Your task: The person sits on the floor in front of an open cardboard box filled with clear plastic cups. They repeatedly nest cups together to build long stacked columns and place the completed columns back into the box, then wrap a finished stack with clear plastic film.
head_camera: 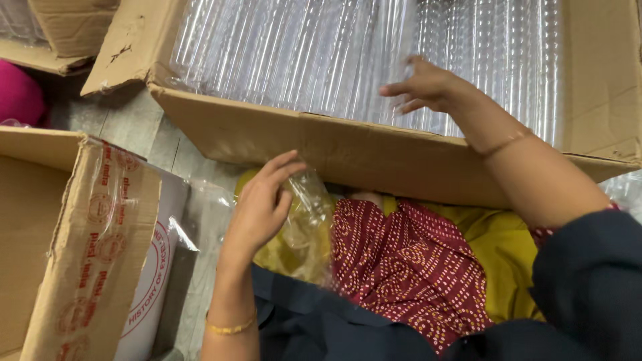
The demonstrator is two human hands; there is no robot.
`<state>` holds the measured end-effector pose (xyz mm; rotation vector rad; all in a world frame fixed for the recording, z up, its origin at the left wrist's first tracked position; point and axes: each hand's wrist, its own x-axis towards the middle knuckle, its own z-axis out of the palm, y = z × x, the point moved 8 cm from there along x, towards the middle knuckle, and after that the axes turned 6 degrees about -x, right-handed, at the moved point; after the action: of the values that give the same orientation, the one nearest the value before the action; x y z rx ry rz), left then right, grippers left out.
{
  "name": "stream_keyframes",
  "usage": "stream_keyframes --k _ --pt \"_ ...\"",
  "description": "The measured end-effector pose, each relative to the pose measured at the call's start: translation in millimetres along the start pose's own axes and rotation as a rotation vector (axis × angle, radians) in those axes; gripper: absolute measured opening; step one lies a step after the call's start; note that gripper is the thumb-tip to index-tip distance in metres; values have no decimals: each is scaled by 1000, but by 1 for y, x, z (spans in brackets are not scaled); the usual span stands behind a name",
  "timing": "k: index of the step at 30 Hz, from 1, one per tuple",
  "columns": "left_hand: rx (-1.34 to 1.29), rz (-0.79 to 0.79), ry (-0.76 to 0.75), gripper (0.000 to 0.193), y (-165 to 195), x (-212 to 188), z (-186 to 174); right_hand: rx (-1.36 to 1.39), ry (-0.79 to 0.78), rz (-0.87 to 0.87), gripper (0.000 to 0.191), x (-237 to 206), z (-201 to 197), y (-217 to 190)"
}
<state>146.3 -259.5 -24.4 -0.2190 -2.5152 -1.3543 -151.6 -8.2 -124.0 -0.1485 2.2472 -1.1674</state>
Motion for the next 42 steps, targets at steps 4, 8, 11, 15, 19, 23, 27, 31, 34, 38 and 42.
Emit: stream_keyframes --k 4,8,11,15,19,23,27,31,34,38,42 --pt "-93 -227 -57 30 -31 12 6 -391 283 -536 103 -86 -41 -43" --pt "-116 -96 -131 38 -37 24 3 -847 646 -913 75 -234 -61 -83" --pt "-147 -60 -215 50 -43 26 4 -1265 666 -821 72 -297 -51 -74" --pt "-234 176 -431 68 -25 23 12 -1387 462 -713 69 -310 -14 -49" --pt "-135 16 -672 77 -22 19 35 -1204 309 -587 69 -310 22 -42" --pt "32 115 -581 73 16 20 60 -1137 283 -726 65 -317 60 -58" --pt "23 146 -451 69 58 21 65 -1214 74 -876 61 -311 110 -62" --pt "-50 168 -395 62 94 21 80 -1208 -171 -816 55 -274 169 -51" --pt "-106 299 -440 64 122 10 103 -857 -281 -847 57 -239 211 -44" --pt "-217 240 -530 58 127 -8 124 6 -556 -737 60 -210 246 -20" --pt "5 107 -227 52 88 12 97 -453 -218 -1150 66 -244 265 -32"
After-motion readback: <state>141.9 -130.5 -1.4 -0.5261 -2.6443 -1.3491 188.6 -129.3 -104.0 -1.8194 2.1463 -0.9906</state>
